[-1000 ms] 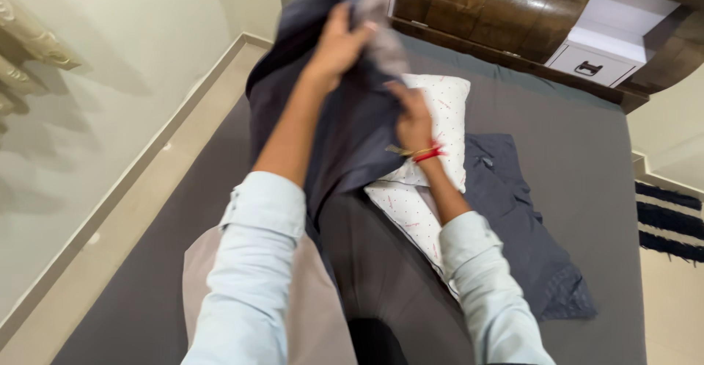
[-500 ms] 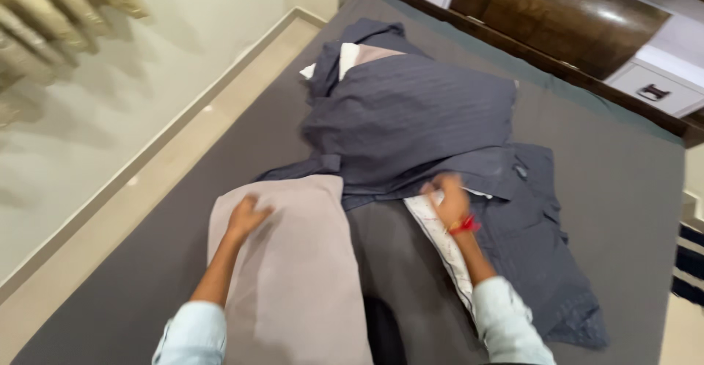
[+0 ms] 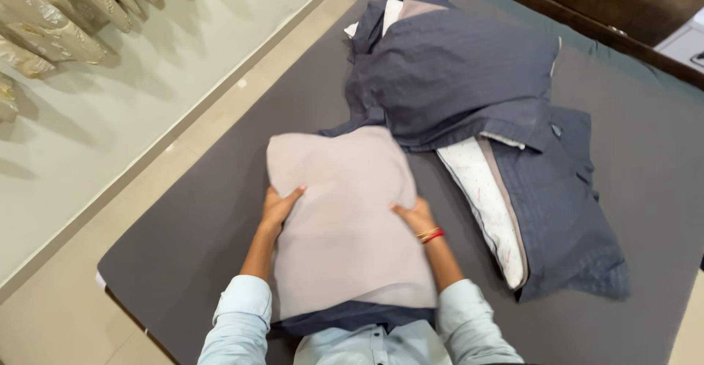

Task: The person smooths a bedsheet, opens a wooden wardrobe to retrieve a pillow and a pillowcase, and then pulls the pillowcase over the pillow.

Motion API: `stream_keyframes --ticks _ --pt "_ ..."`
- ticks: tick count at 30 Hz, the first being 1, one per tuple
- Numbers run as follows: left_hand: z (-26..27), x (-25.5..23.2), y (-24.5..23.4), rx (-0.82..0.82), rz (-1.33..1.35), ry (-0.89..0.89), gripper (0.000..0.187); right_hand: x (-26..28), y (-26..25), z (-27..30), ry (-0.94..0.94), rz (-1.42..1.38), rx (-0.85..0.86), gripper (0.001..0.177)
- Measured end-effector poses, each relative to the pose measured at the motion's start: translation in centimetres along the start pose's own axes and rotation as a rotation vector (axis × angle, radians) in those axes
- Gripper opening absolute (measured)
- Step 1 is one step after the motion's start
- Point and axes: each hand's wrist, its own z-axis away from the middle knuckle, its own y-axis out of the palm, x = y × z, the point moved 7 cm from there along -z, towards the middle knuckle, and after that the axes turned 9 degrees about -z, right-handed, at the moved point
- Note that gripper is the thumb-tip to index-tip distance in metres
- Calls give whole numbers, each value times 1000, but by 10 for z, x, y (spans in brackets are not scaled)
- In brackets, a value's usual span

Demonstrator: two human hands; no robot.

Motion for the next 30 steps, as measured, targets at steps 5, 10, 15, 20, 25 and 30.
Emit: stream_keyframes --ticks 5,10,15,20,25,30 --pt "26 14 27 146 -320 -12 89 34 -92 48 125 787 -180 70" --pt "47 46 35 122 -613 5 51 51 -103 89 72 803 -288 60" --pt "57 39 24 50 -239 124 44 81 -80 92 -42 881 -341 38" --pt "64 3 8 239 464 0 38 61 -73 68 -23 856 -197 54" --pt "44 2 -2 125 525 75 38 4 -86 63 83 392 -155 43" --pt "-2 23 -88 -139 728 103 27 13 -104 65 -90 174 -157 29"
